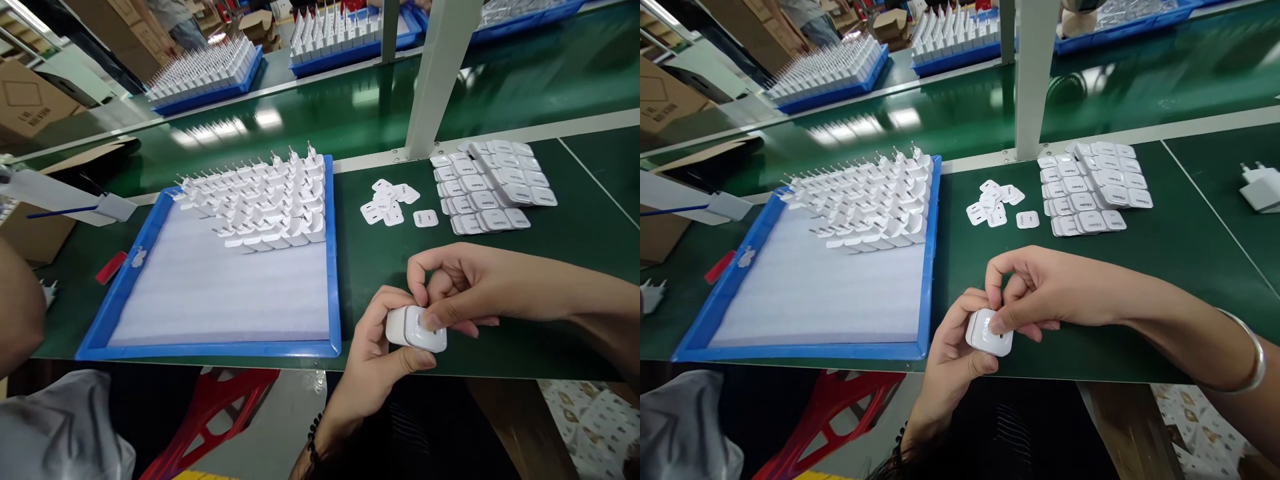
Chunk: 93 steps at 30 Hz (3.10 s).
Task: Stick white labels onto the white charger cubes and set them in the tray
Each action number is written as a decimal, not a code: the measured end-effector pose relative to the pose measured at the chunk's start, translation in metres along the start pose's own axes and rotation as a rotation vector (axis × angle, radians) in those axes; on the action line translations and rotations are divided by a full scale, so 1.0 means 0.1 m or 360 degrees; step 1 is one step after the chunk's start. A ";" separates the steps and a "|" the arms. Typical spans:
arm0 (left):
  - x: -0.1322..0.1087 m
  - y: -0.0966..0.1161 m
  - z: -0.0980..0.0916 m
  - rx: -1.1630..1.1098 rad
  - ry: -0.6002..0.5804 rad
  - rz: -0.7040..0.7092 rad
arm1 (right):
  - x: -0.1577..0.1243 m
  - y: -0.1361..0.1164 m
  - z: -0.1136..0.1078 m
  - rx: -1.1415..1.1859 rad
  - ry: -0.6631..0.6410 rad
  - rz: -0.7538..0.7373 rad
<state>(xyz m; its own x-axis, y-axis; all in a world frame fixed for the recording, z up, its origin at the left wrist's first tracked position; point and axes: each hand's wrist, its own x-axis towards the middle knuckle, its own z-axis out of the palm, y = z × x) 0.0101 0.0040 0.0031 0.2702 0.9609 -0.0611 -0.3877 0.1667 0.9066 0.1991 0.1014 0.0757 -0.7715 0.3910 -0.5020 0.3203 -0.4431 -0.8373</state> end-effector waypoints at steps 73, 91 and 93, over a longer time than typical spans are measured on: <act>0.01 -0.08 0.08 0.0138 0.0056 0.0495 | 0.31 0.19 -0.01 0.0016 0.0611 -0.0401; 0.30 -0.12 0.09 -0.0274 0.0614 0.0447 | -0.58 0.54 0.68 -0.0958 0.0107 -0.0107; 0.35 -0.12 0.09 -0.0274 0.0605 0.0458 | -0.45 0.92 1.00 -0.1106 0.0618 0.0228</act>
<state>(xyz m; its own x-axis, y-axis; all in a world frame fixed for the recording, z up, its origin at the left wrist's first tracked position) 0.0326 0.0335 -0.0063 -0.1964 0.9805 0.0046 -0.5475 -0.1135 0.8290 0.2079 -0.0378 0.0434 -0.4920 0.6771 -0.5473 0.7687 0.0427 -0.6381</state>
